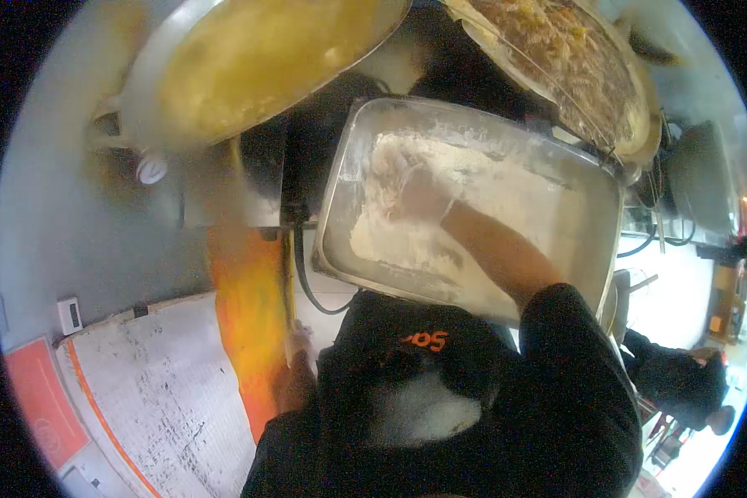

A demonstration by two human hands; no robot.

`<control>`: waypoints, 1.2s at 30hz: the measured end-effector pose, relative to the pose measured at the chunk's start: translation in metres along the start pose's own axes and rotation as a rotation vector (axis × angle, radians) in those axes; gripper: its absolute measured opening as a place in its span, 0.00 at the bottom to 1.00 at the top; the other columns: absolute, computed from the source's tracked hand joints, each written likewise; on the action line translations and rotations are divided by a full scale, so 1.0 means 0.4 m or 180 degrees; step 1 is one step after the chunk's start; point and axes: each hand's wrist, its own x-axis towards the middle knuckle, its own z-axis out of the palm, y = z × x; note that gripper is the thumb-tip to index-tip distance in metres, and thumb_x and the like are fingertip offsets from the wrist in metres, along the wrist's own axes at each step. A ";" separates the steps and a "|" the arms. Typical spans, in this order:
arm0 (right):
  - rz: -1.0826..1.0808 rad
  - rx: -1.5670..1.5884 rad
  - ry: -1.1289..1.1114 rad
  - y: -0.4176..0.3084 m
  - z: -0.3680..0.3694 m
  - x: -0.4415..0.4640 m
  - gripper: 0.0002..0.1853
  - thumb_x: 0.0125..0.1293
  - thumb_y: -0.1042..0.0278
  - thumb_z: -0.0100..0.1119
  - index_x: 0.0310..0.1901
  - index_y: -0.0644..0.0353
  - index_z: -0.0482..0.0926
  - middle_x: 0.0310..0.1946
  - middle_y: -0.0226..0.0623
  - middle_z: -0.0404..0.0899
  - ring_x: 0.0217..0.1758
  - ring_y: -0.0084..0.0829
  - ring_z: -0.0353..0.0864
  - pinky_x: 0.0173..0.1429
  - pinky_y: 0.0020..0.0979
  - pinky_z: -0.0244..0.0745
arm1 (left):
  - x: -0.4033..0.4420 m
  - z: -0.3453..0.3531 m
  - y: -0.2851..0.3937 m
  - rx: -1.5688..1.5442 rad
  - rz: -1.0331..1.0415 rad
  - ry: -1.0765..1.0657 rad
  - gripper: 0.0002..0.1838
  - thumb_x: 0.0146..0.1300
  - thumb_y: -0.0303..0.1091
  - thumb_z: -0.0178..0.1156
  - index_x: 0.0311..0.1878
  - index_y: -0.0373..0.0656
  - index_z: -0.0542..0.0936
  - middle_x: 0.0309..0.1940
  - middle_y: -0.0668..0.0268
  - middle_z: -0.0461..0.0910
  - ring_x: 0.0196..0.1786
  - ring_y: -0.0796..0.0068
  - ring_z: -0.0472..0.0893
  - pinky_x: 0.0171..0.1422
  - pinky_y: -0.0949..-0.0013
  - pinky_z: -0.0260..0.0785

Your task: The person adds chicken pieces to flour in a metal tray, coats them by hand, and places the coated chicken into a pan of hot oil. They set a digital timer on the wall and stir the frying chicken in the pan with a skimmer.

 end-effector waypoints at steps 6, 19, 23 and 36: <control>0.0501 0.0555 -0.0683 -0.070 -0.116 0.053 0.41 0.59 0.35 0.61 0.73 0.43 0.70 0.77 0.49 0.57 0.79 0.52 0.54 0.79 0.56 0.48 | 0.032 0.053 -0.104 -0.0814 0.0294 0.0039 0.34 0.75 0.62 0.43 0.44 0.38 0.84 0.36 0.55 0.87 0.40 0.59 0.86 0.49 0.56 0.75; 0.1131 0.0949 0.0069 -0.058 0.157 -0.015 0.34 0.61 0.50 0.62 0.67 0.54 0.71 0.61 0.47 0.74 0.62 0.47 0.75 0.62 0.45 0.71 | 0.043 0.035 -0.095 0.0464 0.0603 0.0107 0.35 0.76 0.63 0.42 0.43 0.37 0.84 0.31 0.58 0.85 0.34 0.60 0.83 0.45 0.55 0.74; 0.0117 0.1791 -0.0028 -0.054 -0.180 0.064 0.29 0.55 0.59 0.65 0.61 0.55 0.75 0.52 0.43 0.79 0.59 0.46 0.77 0.62 0.47 0.71 | 0.104 0.056 -0.108 -0.1462 -0.0785 -0.0582 0.28 0.76 0.57 0.48 0.43 0.38 0.82 0.32 0.61 0.85 0.32 0.65 0.79 0.39 0.63 0.72; 0.0635 0.3672 -0.0829 -0.015 -0.115 -0.043 0.29 0.61 0.68 0.65 0.65 0.57 0.70 0.61 0.46 0.74 0.63 0.45 0.76 0.66 0.42 0.72 | 0.015 0.052 -0.037 -0.0729 -0.0357 -0.0061 0.32 0.76 0.57 0.40 0.43 0.38 0.84 0.37 0.55 0.87 0.41 0.61 0.86 0.51 0.57 0.74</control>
